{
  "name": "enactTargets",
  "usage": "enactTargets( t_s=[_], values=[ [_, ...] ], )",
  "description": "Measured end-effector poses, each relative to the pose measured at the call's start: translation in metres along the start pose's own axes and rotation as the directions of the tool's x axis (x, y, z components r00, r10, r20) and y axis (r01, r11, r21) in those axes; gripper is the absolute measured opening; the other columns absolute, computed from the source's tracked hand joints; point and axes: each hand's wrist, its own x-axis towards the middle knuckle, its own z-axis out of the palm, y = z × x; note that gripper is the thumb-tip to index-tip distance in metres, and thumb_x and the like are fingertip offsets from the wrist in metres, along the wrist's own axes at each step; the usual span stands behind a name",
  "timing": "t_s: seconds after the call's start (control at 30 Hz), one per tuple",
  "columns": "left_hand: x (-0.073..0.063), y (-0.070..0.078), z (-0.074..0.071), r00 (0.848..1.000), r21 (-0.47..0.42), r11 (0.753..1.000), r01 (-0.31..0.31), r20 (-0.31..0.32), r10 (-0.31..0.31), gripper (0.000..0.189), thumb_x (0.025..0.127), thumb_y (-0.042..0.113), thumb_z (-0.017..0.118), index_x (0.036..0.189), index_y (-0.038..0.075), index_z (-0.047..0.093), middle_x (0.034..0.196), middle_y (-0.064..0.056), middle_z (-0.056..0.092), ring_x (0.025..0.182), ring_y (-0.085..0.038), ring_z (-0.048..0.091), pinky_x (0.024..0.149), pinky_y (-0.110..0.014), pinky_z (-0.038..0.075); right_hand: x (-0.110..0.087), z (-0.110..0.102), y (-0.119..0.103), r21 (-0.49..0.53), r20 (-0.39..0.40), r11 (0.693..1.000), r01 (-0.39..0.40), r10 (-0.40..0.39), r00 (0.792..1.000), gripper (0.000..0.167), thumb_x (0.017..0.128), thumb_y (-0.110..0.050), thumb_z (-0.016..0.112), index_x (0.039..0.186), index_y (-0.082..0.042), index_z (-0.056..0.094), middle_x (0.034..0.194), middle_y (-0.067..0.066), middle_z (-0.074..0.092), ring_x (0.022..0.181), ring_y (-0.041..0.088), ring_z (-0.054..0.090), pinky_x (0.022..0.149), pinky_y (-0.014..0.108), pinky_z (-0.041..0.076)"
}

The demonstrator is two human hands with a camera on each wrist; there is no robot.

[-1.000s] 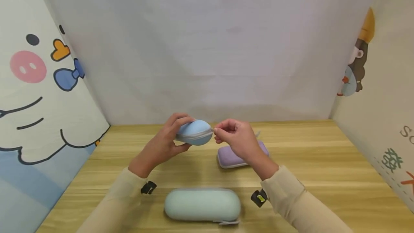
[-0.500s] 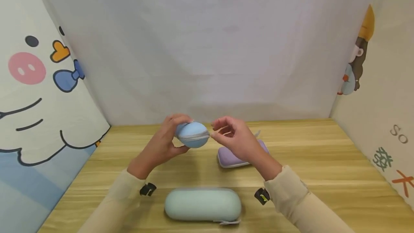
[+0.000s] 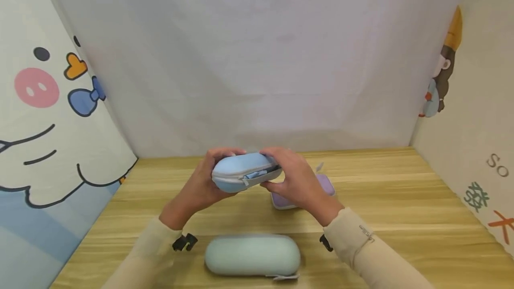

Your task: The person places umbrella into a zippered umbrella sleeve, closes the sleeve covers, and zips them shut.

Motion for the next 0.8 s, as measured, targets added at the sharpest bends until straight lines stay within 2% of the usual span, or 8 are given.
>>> enactTargets(
  t_s=[0.07,0.17,0.33,0.43,0.5,0.6,0.7,0.8],
  values=[
    [0.001,0.004,-0.002,1.0,0.038,0.999,0.007,0.001,-0.007,0.087,0.076,-0.002,0.09,0.143,0.012,0.038,0.143,-0.011,0.054,0.125,-0.027,0.057,0.103,-0.041,0.049,-0.001,-0.003,0.002,-0.036,-0.017,0.999,0.0,-0.001,1.0,0.073,0.07,-0.011,0.096,0.134,-0.011,0.06,0.128,0.006,0.063,0.114,0.027,0.062,0.094,0.048,0.053],
    [0.003,0.012,-0.006,1.0,0.196,0.98,-0.013,0.007,0.012,0.086,0.075,0.013,0.094,0.147,0.015,0.046,0.142,-0.007,0.056,0.122,-0.023,0.059,0.099,-0.038,0.052,-0.002,-0.006,0.005,-0.127,-0.041,0.992,-0.009,0.004,0.999,0.072,0.068,-0.017,0.098,0.13,-0.014,0.062,0.125,0.005,0.063,0.111,0.03,0.061,0.09,0.05,0.053],
    [0.008,0.02,-0.009,0.998,0.477,0.876,-0.067,0.043,0.053,0.077,0.076,0.025,0.095,0.143,0.015,0.058,0.139,-0.005,0.059,0.122,-0.023,0.06,0.098,-0.037,0.053,-0.004,-0.009,0.011,-0.223,-0.053,0.974,-0.036,0.025,0.998,0.071,0.068,-0.02,0.098,0.13,-0.016,0.063,0.126,0.007,0.062,0.109,0.036,0.059,0.087,0.054,0.053],
    [0.01,0.02,-0.005,0.999,0.518,0.854,-0.051,0.038,0.036,0.071,0.076,0.022,0.095,0.139,0.013,0.062,0.137,-0.006,0.061,0.122,-0.024,0.061,0.099,-0.036,0.053,-0.003,-0.009,0.011,-0.242,-0.035,0.968,-0.07,0.063,0.997,0.073,0.07,-0.02,0.097,0.133,-0.016,0.062,0.129,0.009,0.061,0.111,0.039,0.057,0.09,0.056,0.051],
    [0.011,0.019,-0.002,1.0,0.514,0.857,-0.03,0.017,0.025,0.065,0.077,0.018,0.094,0.134,0.011,0.064,0.135,-0.006,0.062,0.121,-0.025,0.06,0.099,-0.035,0.053,-0.002,-0.008,0.009,-0.232,-0.019,0.967,-0.102,0.101,0.995,0.076,0.07,-0.02,0.098,0.135,-0.015,0.059,0.131,0.012,0.059,0.114,0.04,0.054,0.093,0.058,0.049],
    [0.012,0.016,0.003,0.999,0.503,0.864,0.014,-0.035,0.003,0.058,0.077,0.013,0.093,0.129,0.009,0.066,0.133,-0.006,0.062,0.119,-0.025,0.06,0.096,-0.035,0.054,0.001,-0.004,0.0,-0.157,-0.053,0.981,-0.111,0.104,0.993,0.075,0.07,-0.016,0.097,0.134,-0.01,0.058,0.132,0.015,0.057,0.117,0.04,0.051,0.097,0.056,0.044],
    [0.013,0.016,0.006,0.996,0.526,0.849,0.054,-0.083,-0.012,0.057,0.076,0.011,0.093,0.126,0.007,0.067,0.13,-0.008,0.063,0.114,-0.027,0.059,0.092,-0.037,0.055,0.003,0.003,-0.018,0.037,-0.154,0.998,-0.052,0.057,0.986,0.056,0.074,-0.01,0.094,0.12,-0.005,0.062,0.118,0.012,0.061,0.108,0.032,0.056,0.093,0.046,0.048],
    [0.017,0.016,0.008,0.993,0.569,0.818,0.076,-0.119,-0.01,0.059,0.074,0.015,0.096,0.125,0.005,0.068,0.125,-0.009,0.064,0.107,-0.029,0.058,0.089,-0.039,0.055,0.006,0.012,-0.039,0.273,-0.218,0.962,0.004,0.058,0.974,0.035,0.078,-0.002,0.09,0.102,-0.004,0.065,0.098,0.006,0.067,0.088,0.023,0.065,0.08,0.032,0.056]
  ],
)
